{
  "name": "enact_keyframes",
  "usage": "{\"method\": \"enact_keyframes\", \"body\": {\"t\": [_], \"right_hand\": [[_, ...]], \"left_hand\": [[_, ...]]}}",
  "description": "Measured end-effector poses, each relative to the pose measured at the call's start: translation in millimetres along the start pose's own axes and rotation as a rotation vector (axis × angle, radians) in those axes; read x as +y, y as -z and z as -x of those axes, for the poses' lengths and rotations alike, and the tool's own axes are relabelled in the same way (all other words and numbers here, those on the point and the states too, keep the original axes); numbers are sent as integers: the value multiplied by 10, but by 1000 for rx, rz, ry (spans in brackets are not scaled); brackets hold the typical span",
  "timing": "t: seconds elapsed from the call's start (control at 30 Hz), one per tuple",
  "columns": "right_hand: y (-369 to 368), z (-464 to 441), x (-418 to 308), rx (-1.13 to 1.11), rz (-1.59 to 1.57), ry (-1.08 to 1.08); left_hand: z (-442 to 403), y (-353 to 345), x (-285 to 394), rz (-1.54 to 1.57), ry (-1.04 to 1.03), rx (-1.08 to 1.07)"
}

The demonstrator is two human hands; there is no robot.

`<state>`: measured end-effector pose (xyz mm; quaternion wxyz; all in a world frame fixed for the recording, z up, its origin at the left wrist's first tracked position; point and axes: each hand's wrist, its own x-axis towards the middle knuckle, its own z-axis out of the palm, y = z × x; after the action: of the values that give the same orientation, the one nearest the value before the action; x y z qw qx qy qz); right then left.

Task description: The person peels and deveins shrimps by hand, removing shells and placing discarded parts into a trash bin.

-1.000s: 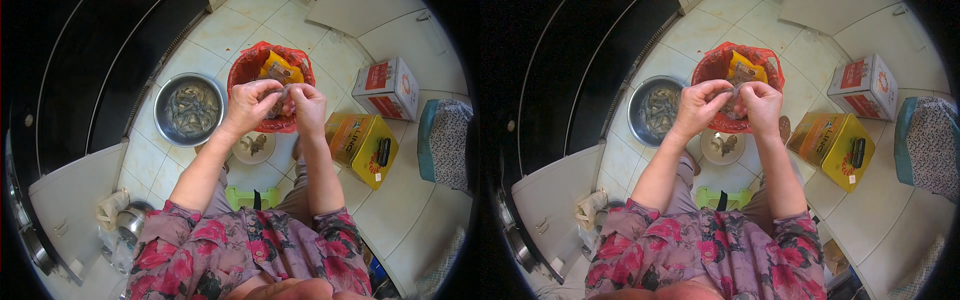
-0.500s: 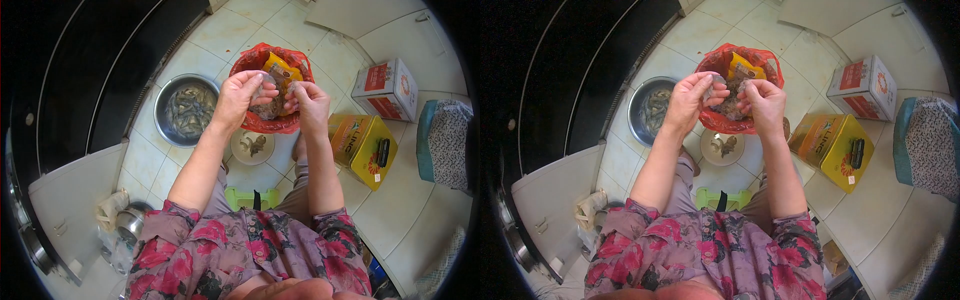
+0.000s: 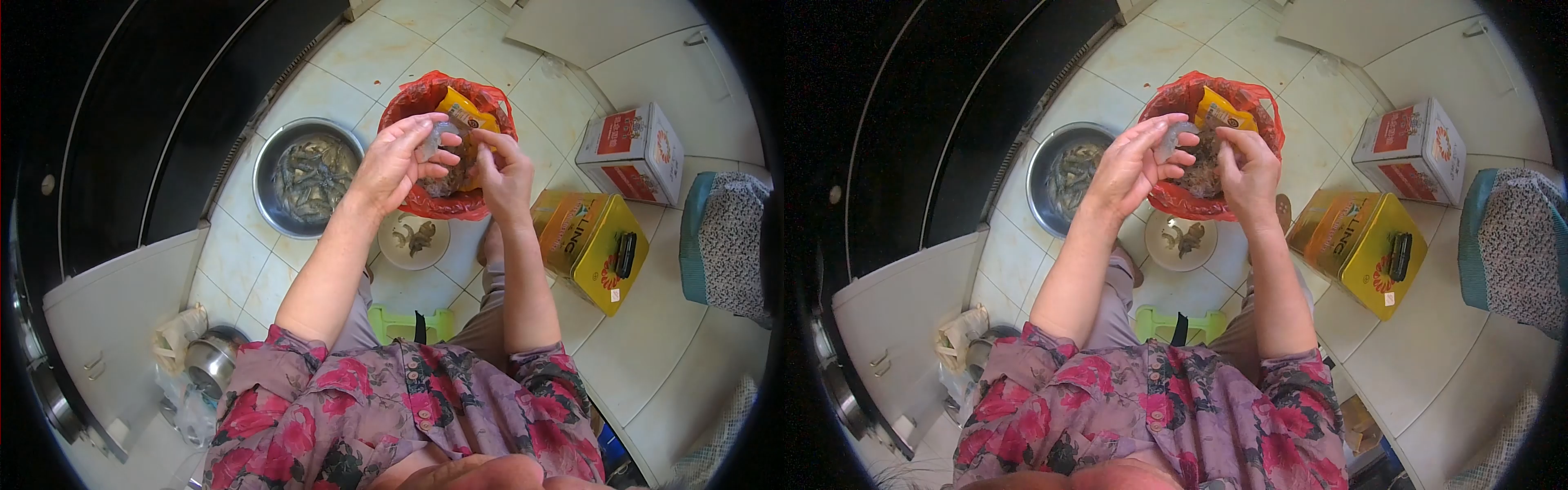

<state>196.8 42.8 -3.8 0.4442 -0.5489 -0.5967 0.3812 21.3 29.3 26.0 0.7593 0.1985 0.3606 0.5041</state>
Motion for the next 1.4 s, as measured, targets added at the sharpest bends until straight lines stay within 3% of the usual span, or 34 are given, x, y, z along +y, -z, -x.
{"method": "enact_keyframes", "body": {"t": [0.03, 0.1, 0.2, 0.27, 0.43, 0.57, 0.63, 0.83, 0.93, 1.13, 1.4], "right_hand": [[15, -2, -70, -1, 1, 0], [69, -9, -230, -125, -293, -278], [106, -12, -185, -302, -352, -247], [113, -12, -164, -303, -308, -187], [167, -30, -153, -235, -421, -299], [141, -14, -206, -227, -549, -318], [116, -15, -317, -118, -714, -364], [102, 44, -209, -205, -393, -195], [-23, 91, -211, -212, -339, -80], [80, 55, -216, -234, -153, -159], [141, 67, -324, -271, -114, -189]], "left_hand": [[4, -9, 3, 6, 9, -9], [-8, 26, -46, -10, 19, -74], [-4, 4, -122, -124, 57, -142], [15, -39, -143, -220, 81, -140], [15, -117, -106, -494, 90, -106], [8, -102, -121, -446, 96, -68], [-19, -37, -134, -109, 116, -62], [-46, 40, -133, 73, 87, -13], [-48, 28, -165, -24, 8, -34], [-12, -22, -163, -341, -59, 55], [1, -31, -178, -337, -31, -1]]}}
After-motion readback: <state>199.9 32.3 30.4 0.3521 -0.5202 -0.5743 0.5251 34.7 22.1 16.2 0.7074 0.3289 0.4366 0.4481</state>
